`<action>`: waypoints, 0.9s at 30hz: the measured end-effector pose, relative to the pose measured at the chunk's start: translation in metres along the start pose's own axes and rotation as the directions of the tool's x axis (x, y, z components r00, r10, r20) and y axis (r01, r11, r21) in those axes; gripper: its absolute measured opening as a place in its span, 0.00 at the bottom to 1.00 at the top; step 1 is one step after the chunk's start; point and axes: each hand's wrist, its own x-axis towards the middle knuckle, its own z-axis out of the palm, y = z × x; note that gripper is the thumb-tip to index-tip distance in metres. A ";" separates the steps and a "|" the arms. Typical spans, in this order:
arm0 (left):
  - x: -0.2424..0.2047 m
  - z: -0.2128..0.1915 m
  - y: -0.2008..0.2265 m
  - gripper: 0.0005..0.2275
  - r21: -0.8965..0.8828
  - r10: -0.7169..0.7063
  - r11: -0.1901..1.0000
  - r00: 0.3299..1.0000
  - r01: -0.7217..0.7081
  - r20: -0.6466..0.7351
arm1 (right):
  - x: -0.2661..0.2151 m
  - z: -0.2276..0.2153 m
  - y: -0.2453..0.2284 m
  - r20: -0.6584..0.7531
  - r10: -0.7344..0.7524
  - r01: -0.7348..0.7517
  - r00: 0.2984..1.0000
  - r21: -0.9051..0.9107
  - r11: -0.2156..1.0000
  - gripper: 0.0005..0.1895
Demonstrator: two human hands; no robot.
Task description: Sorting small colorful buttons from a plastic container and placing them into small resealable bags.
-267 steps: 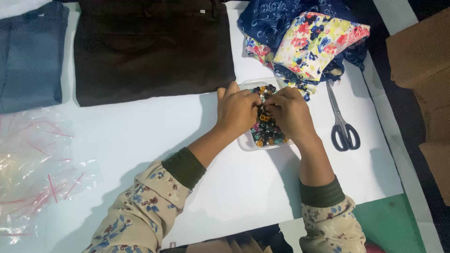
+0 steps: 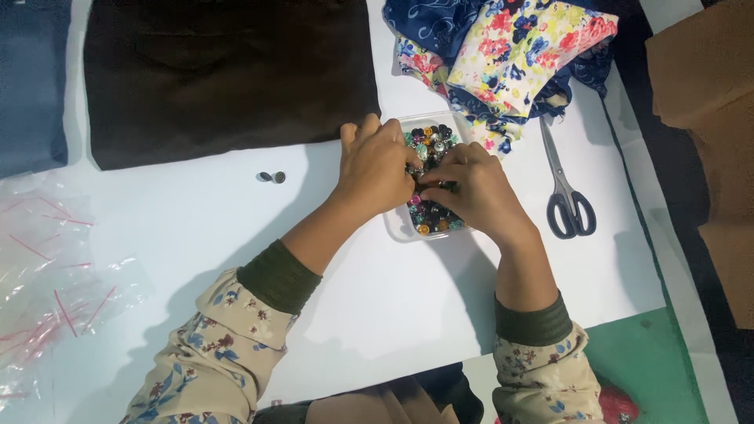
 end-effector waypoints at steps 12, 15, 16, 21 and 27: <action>-0.002 -0.005 -0.005 0.04 -0.032 0.047 0.998 0.999 -0.046 0.023 | 0.000 0.014 0.013 -0.036 0.091 -0.091 0.995 0.009 0.996 0.09; 0.001 0.004 -0.009 0.03 -0.036 0.067 0.997 0.997 -0.066 0.030 | 0.000 0.011 0.010 -0.021 0.113 -0.113 0.993 0.014 0.994 0.08; 0.000 0.001 -0.007 0.03 -0.036 0.068 0.997 0.997 -0.067 0.032 | -0.001 0.011 0.011 -0.021 0.115 -0.115 0.993 0.015 0.993 0.08; -0.005 -0.010 0.003 0.03 -0.028 0.063 0.998 0.996 -0.062 0.064 | -0.002 0.009 0.013 -0.047 0.140 -0.141 0.989 -0.014 0.990 0.08; -0.007 -0.018 0.008 0.02 -0.056 0.089 0.995 0.993 -0.085 0.077 | -0.003 0.012 0.017 -0.095 0.145 -0.146 0.985 -0.004 0.989 0.07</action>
